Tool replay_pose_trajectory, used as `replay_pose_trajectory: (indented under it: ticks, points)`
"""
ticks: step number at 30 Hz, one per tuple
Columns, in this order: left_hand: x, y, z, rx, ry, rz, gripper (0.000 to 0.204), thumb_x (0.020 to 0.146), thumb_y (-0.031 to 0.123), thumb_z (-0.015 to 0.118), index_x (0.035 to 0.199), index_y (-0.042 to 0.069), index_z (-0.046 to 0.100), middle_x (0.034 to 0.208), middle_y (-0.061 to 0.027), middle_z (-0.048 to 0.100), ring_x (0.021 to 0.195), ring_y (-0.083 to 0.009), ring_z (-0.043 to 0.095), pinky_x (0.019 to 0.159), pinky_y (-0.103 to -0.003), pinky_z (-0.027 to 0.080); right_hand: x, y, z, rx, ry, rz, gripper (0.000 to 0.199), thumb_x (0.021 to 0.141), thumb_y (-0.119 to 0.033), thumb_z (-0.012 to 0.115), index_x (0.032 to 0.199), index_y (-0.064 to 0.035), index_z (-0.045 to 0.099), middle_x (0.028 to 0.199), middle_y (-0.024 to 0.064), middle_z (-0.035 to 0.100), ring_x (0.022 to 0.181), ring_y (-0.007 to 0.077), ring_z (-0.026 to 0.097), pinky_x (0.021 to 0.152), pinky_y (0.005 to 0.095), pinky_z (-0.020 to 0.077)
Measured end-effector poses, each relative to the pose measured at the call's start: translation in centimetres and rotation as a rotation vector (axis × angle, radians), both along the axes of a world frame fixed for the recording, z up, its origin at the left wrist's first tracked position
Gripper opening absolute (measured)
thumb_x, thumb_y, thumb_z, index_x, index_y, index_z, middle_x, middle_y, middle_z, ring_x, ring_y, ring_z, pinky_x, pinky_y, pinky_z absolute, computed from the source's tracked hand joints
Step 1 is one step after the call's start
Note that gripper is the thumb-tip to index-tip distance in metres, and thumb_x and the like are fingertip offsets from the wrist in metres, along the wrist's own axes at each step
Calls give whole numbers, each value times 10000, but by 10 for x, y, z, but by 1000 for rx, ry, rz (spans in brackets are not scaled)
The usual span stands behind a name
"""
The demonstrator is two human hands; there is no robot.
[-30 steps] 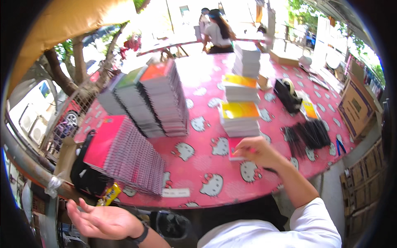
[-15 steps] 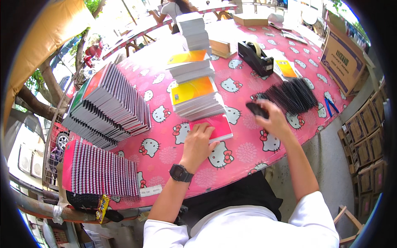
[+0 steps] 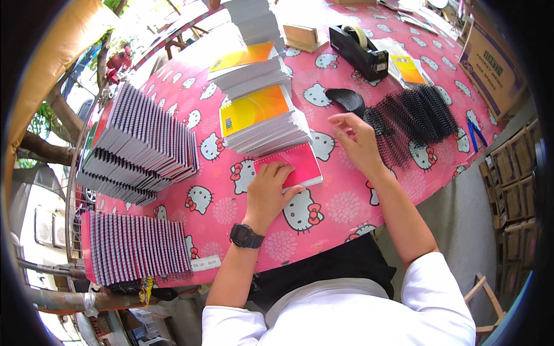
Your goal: The person attaches a plastic spiral binding to stacks of paper and covers to assemble notebooks, then taps the finished notebooks against the table to align the edges.
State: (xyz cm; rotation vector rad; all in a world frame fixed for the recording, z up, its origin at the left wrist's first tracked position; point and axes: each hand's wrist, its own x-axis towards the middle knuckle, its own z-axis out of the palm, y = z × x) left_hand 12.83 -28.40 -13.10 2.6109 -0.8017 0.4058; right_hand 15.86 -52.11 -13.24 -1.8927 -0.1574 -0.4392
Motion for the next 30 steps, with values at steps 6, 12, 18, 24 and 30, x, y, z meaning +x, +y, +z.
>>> replay_pose_trajectory:
  ticks: [6, 12, 18, 24, 30]
  points:
    - [4, 6, 1, -110, 36, -16, 430, 666, 369, 797, 970, 88, 682, 1014, -50, 648, 964, -247, 605, 787, -340, 504, -38, 17, -15, 176, 276, 174, 165, 900, -28, 565, 1043, 3, 639, 878, 23, 654, 784, 63, 579, 700, 223, 467]
    - [8, 10, -4, -224, 45, -41, 420, 656, 370, 804, 942, 82, 694, 993, -60, 660, 949, -251, 615, 793, -341, 502, -44, 24, -23, 188, 262, 137, 156, 913, -23, 559, 1046, 16, 631, 903, 12, 642, 803, 49, 556, 704, 208, 454]
    - [13, 14, -2, -317, 73, -46, 336, 661, 292, 817, 886, 71, 700, 945, -56, 666, 915, -248, 624, 795, -339, 499, -46, 34, -19, 52, 242, 68, 135, 892, -16, 574, 1003, -5, 649, 844, 4, 650, 735, 40, 533, 662, 212, 445]
    - [24, 16, -19, -452, 187, -48, 346, 639, 262, 826, 908, 89, 696, 969, -40, 647, 942, -251, 602, 815, -355, 489, -42, 33, -23, -50, 202, 4, 142, 873, -10, 579, 989, 1, 661, 838, 26, 671, 710, 58, 560, 662, 222, 461]
    - [13, 9, -10, -383, 190, -27, 381, 623, 277, 841, 931, 103, 700, 1007, -50, 620, 965, -253, 582, 831, -364, 487, -58, 46, -16, 111, 208, -88, 177, 864, -15, 572, 1011, 10, 669, 828, 91, 690, 724, 114, 629, 660, 262, 493]
